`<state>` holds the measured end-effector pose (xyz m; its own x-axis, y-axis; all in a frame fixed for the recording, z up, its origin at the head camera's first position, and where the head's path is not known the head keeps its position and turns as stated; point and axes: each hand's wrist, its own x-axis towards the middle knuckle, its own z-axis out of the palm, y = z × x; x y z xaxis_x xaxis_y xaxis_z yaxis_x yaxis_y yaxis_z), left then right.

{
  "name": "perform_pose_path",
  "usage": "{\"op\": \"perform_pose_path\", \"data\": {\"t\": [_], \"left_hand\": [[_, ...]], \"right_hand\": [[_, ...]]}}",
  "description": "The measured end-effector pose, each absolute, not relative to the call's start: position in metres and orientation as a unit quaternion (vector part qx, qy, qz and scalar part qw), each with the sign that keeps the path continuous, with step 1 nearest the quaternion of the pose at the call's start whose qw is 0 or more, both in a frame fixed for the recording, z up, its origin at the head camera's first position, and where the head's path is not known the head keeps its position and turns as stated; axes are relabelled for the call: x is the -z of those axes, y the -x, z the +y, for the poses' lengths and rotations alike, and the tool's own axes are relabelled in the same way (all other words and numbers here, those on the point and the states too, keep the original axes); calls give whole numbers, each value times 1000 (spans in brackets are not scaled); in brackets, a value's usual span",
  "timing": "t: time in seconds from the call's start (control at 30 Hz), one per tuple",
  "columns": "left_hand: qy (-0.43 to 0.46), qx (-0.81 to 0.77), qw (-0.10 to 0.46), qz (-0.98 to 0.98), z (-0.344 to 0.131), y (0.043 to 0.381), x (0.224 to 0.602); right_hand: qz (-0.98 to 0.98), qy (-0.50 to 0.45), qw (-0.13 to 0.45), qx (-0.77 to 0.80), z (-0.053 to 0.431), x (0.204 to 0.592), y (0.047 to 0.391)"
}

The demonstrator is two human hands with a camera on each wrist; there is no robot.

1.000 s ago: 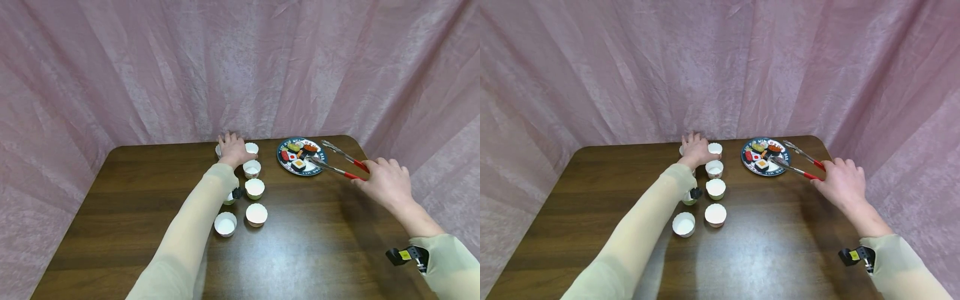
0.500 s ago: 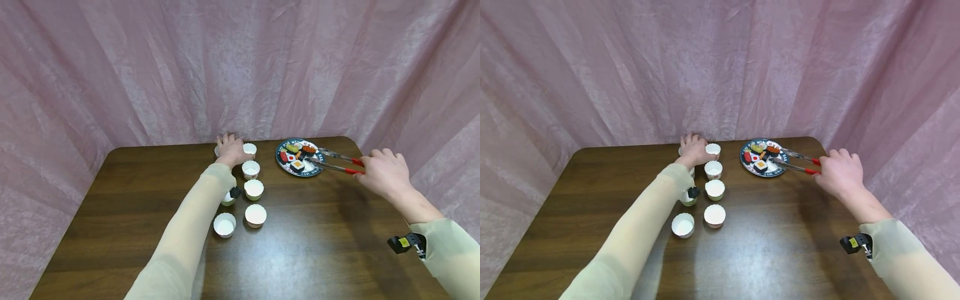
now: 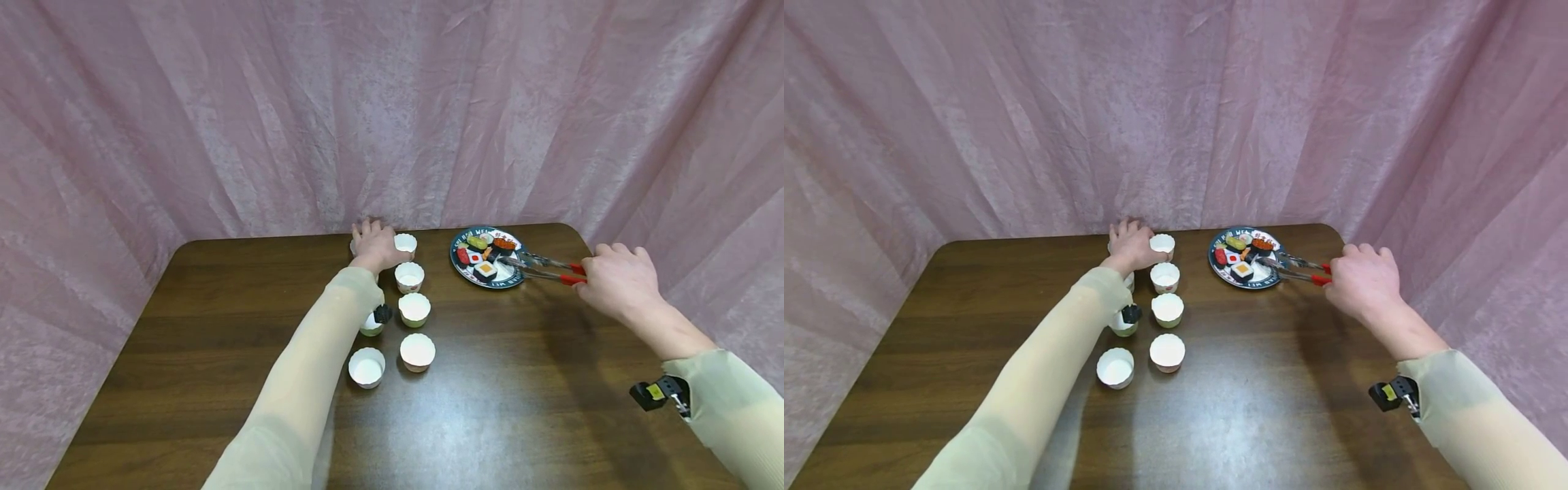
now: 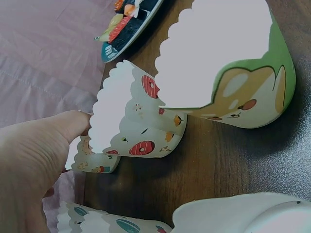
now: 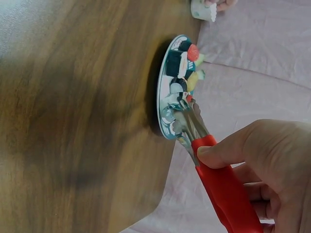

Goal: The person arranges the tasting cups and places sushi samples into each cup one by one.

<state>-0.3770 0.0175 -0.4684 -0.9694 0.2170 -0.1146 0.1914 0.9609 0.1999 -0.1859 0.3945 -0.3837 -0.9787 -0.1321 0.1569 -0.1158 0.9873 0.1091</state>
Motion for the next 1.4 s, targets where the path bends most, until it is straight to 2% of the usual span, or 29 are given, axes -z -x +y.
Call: {"op": "perform_pose_path", "data": {"t": [0.5,0.7,1.07,1.4], "left_hand": [[-113,-94,54,988,19,373,466],[-111,-102,68,986,21,377,469],[-101,-99,83,986,21,387,473],[-109,-91,82,986,20,391,477]], "right_hand": [[-994,-69,57,64,392,384,192],[-995,-66,49,65,392,385,193],[-994,-68,66,60,389,388,190],[-990,-69,101,65,394,376,184]]}}
